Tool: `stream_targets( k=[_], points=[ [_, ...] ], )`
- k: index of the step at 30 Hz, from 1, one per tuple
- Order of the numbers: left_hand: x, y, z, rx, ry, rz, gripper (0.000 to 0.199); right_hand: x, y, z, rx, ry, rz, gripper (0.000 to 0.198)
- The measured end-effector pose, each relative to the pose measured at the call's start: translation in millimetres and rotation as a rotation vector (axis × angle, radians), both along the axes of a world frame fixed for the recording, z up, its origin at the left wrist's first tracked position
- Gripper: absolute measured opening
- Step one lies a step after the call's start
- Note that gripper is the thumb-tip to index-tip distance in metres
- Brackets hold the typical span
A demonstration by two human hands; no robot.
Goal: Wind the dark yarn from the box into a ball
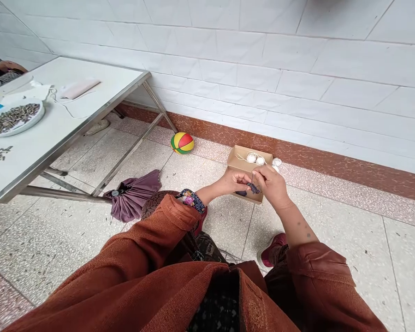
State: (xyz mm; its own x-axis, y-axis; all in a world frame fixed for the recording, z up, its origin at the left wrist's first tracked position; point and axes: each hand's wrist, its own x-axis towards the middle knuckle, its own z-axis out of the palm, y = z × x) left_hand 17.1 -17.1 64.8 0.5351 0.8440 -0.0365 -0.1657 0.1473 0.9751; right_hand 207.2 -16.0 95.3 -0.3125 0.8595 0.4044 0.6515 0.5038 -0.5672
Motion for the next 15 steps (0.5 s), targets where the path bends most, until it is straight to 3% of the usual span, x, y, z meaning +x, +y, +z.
stream_targets(
  k=[3,9,15],
  points=[
    [2,-5,4.6,-0.101,-0.127,0.003,0.035,5,9,-12,-0.063,0.045,-0.044,0.032],
    [10,5,-1.9,-0.153,-0.276,0.345,0.037,-7,2,-34,-0.186,-0.069,-0.011,0.036],
    [28,23,-18.1,-0.146,-0.172,0.556,0.031,-15,-10,-16,-0.138,-0.084,0.122,0.032]
  ],
)
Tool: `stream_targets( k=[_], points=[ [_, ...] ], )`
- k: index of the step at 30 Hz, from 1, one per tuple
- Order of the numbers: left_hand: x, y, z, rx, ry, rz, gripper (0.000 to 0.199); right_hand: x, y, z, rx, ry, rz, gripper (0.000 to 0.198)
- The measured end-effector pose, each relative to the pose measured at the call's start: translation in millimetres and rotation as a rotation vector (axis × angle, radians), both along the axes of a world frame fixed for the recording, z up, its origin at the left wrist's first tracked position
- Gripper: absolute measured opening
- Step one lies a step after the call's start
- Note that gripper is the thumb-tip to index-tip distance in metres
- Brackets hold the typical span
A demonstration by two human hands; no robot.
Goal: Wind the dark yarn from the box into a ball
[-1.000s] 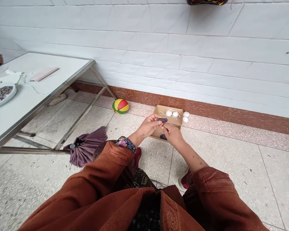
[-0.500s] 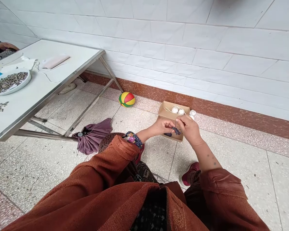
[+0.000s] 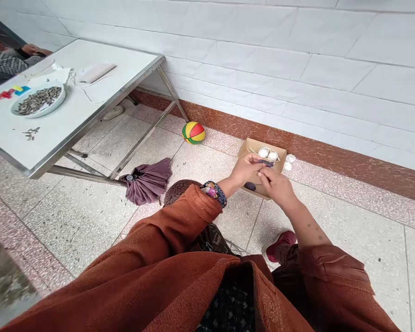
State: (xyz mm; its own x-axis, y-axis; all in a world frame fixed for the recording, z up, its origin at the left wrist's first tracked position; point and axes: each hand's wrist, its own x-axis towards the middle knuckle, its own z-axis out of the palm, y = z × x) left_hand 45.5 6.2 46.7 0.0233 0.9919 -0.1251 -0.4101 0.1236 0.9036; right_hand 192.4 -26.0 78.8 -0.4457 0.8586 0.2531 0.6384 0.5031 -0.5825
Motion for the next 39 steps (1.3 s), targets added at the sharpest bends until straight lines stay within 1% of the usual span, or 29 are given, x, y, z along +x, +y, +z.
stream_targets(
  k=[2,4,6,8,10,12,14,16,18,21,24,26,27,29,31,33,34,35,37,39],
  points=[
    [6,2,-5.0,-0.002,0.01,-0.03,0.033,6,2,11,0.017,0.081,-0.013,0.029],
    [11,2,-8.0,0.007,-0.014,-0.131,0.037,15,7,20,0.015,0.141,-0.061,0.028],
    [12,-1,-7.6,0.025,-0.053,-0.26,0.036,24,12,26,0.025,0.155,-0.093,0.029],
    [9,-5,-2.7,0.057,-0.068,-0.397,0.031,32,17,26,0.021,0.142,-0.096,0.031],
    [4,-11,6.2,0.082,-0.068,-0.519,0.026,37,21,24,-0.013,0.149,-0.121,0.032],
    [-2,-16,16.6,0.079,-0.103,-0.585,0.026,39,23,18,-0.085,0.188,-0.167,0.034],
    [-8,-20,24.9,0.065,-0.168,-0.572,0.03,36,23,12,-0.156,0.227,-0.196,0.036],
    [-12,-21,28.8,0.045,-0.225,-0.487,0.035,30,21,5,-0.18,0.232,-0.188,0.038],
    [-15,-19,27.5,0.034,-0.23,-0.375,0.038,21,16,-1,-0.154,0.182,-0.166,0.041],
    [-20,-10,19.3,0.037,-0.128,-0.219,0.035,8,6,-3,-0.094,0.056,-0.066,0.039],
    [-25,-5,11.5,0.076,0.075,-0.135,0.026,2,-2,4,-0.011,-0.001,0.037,0.032],
    [-28,-5,10.1,0.11,0.203,-0.147,0.022,4,-3,10,0.044,0.009,0.041,0.028],
    [-29,-7,10.7,0.125,0.249,-0.181,0.02,6,-2,13,0.066,0.02,0.033,0.027],
    [-30,-11,14.0,0.15,0.286,-0.306,0.019,13,2,17,0.096,0.044,0.005,0.025],
    [-30,-16,18.1,0.169,0.235,-0.466,0.018,19,9,18,0.107,0.069,-0.044,0.025],
    [-31,-19,21.8,0.181,0.118,-0.572,0.02,23,14,13,0.079,0.101,-0.109,0.027],
    [-31,-20,23.1,0.183,0.058,-0.586,0.023,23,16,10,0.052,0.12,-0.139,0.029],
    [-32,-20,24.1,0.182,0.008,-0.568,0.025,21,16,5,0.021,0.134,-0.157,0.032],
    [-34,-18,25.0,0.174,-0.041,-0.471,0.028,14,13,-3,-0.031,0.135,-0.161,0.037],
    [-36,-16,24.3,0.172,-0.031,-0.345,0.027,4,6,-9,-0.056,0.083,-0.121,0.039]
  ],
)
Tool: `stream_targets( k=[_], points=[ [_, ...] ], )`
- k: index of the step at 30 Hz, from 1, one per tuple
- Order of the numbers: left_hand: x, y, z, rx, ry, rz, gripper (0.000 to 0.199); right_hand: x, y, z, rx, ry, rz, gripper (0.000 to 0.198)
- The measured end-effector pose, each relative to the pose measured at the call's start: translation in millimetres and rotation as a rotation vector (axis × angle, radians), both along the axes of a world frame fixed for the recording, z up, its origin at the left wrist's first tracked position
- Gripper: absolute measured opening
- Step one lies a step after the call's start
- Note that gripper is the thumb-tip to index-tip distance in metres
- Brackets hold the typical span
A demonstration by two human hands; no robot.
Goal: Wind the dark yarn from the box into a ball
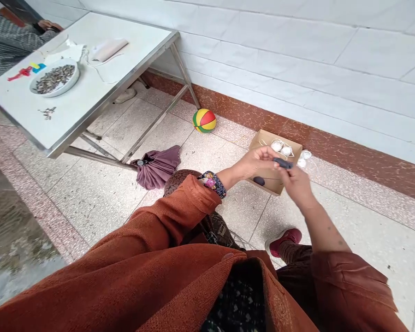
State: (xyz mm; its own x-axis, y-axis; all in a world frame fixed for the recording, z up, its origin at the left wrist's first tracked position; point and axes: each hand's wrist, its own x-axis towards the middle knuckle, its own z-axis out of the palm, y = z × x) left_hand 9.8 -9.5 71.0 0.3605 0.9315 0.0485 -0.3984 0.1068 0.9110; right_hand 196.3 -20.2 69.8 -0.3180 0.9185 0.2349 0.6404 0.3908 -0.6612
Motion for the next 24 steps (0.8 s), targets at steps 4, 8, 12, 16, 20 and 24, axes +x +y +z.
stream_targets(
  k=[4,8,12,16,20,24],
  points=[
    [-2,6,-6.2,0.023,0.178,0.222,0.02,-15,-12,3,0.013,-0.009,0.237,0.032],
    [-1,6,-11.8,0.099,0.33,0.206,0.016,-9,-11,20,0.091,0.034,0.257,0.022],
    [-1,1,-8.7,0.169,0.402,0.108,0.016,5,1,33,0.156,0.069,0.149,0.02],
    [-2,-3,0.6,0.089,0.24,-0.094,0.022,10,13,31,0.18,0.116,0.027,0.022],
    [-1,-5,9.3,0.008,0.075,-0.093,0.03,3,14,12,0.098,0.137,-0.031,0.026],
    [-2,0,11.2,-0.025,0.032,0.116,0.032,-10,0,-3,-0.006,0.007,0.042,0.028]
  ],
)
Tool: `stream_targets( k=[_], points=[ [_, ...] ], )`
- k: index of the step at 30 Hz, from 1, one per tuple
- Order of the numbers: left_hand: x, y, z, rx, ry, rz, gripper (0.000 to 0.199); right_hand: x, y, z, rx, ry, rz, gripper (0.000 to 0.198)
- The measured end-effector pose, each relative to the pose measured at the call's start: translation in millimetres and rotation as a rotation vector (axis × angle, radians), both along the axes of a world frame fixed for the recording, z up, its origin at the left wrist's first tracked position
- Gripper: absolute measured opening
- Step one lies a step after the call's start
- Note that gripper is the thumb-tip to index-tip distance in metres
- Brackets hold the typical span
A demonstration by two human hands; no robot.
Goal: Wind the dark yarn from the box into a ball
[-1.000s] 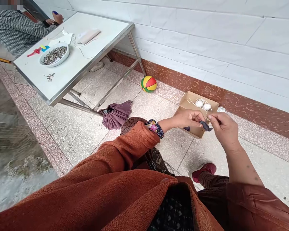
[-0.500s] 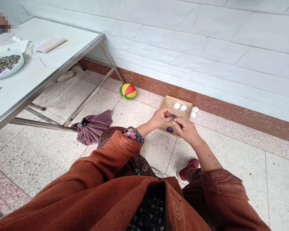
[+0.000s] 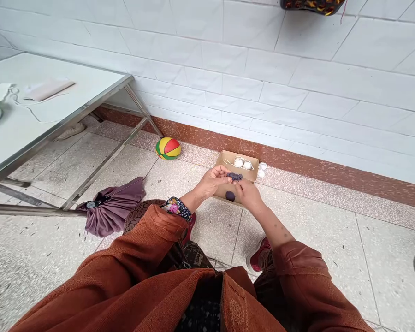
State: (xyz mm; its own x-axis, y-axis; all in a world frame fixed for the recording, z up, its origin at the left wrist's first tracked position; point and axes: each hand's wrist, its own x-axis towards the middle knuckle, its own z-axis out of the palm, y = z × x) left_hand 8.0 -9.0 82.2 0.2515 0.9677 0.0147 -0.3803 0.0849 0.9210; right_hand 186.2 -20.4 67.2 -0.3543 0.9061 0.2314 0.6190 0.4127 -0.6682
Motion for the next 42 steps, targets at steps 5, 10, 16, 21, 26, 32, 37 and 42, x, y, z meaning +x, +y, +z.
stream_targets(
  k=[5,10,16,21,26,32,37,42],
  points=[
    [-4,12,-5.7,0.036,0.191,0.211,0.022,-11,-20,13,0.04,-0.08,0.236,0.027],
    [-6,5,-7.8,0.131,0.433,0.071,0.019,0,-13,36,0.169,0.084,0.142,0.022],
    [-4,-8,2.4,0.07,0.218,-0.289,0.027,15,11,29,0.138,0.22,-0.102,0.025],
    [-5,-1,8.8,-0.045,-0.03,-0.112,0.034,5,8,3,-0.017,0.166,-0.082,0.032],
    [-3,9,0.4,-0.096,0.006,0.007,0.03,-11,-12,-1,-0.006,0.002,0.124,0.029],
    [0,12,-15.6,-0.035,0.367,0.097,0.02,-3,-26,23,0.072,-0.044,0.268,0.025],
    [3,3,-15.2,0.045,0.348,-0.074,0.02,15,-17,42,0.134,0.111,0.117,0.022],
    [3,-6,1.5,0.035,0.079,-0.291,0.044,26,-3,40,0.11,0.201,-0.167,0.026]
  ],
)
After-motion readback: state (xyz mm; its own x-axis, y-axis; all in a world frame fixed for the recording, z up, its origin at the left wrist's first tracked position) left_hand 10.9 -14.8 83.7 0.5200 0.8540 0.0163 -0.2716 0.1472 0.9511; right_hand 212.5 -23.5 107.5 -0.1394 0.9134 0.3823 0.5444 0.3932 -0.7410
